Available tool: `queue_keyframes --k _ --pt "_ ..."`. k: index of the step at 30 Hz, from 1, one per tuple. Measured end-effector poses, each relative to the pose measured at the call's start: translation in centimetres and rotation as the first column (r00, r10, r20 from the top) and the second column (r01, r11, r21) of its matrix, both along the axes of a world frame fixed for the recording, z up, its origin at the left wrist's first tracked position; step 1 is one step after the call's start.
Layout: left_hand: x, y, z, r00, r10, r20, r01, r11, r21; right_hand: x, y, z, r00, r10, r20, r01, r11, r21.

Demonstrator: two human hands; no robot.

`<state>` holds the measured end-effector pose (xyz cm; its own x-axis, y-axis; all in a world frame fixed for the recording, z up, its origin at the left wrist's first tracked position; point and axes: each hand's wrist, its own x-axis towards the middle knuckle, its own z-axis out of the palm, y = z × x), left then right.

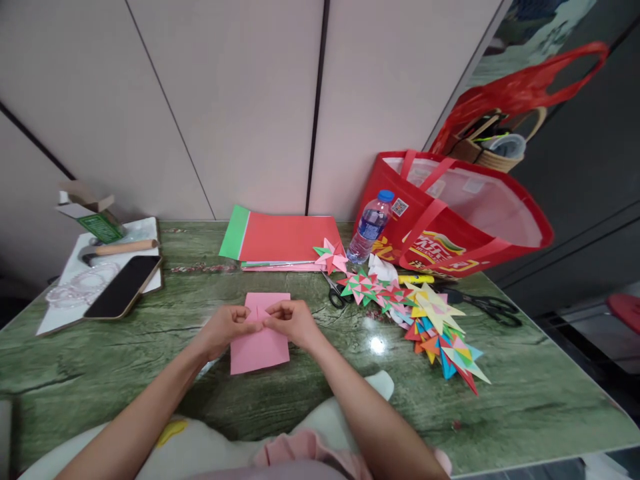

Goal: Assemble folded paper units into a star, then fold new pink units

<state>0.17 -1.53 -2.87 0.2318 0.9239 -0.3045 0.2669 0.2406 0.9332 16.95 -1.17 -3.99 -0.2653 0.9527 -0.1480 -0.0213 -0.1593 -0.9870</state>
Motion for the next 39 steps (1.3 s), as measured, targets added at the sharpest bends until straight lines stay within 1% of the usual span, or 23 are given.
queue_keyframes --k 5,10,17,24,34,39 --pt "0.02 -0.01 0.01 1.0 -0.013 -0.024 0.013 1.0 0.002 -0.07 -0.02 0.02 1.0 -0.004 -0.005 0.004 1.0 -0.008" --pt "0.27 -0.12 0.15 1.0 0.016 -0.024 -0.016 1.0 -0.019 0.05 -0.01 -0.11 1.0 -0.004 -0.028 0.004 1.0 -0.014" --pt "0.19 -0.1 -0.13 0.999 0.013 0.034 -0.012 0.999 -0.038 0.12 0.06 -0.32 1.0 0.0 0.004 0.0 1.0 0.004" --pt "0.24 -0.12 -0.01 0.999 0.008 0.047 -0.007 1.0 -0.024 0.2 0.03 -0.28 1.0 0.004 0.015 -0.004 1.0 0.008" --pt "0.18 -0.11 -0.15 0.999 -0.003 0.053 0.004 1.0 -0.021 0.26 0.15 -0.49 0.998 0.003 0.056 -0.006 0.998 0.058" --pt "0.24 -0.16 -0.06 0.999 -0.003 0.044 0.004 1.0 -0.027 0.22 0.09 -0.25 0.999 0.007 0.051 -0.009 0.999 0.037"
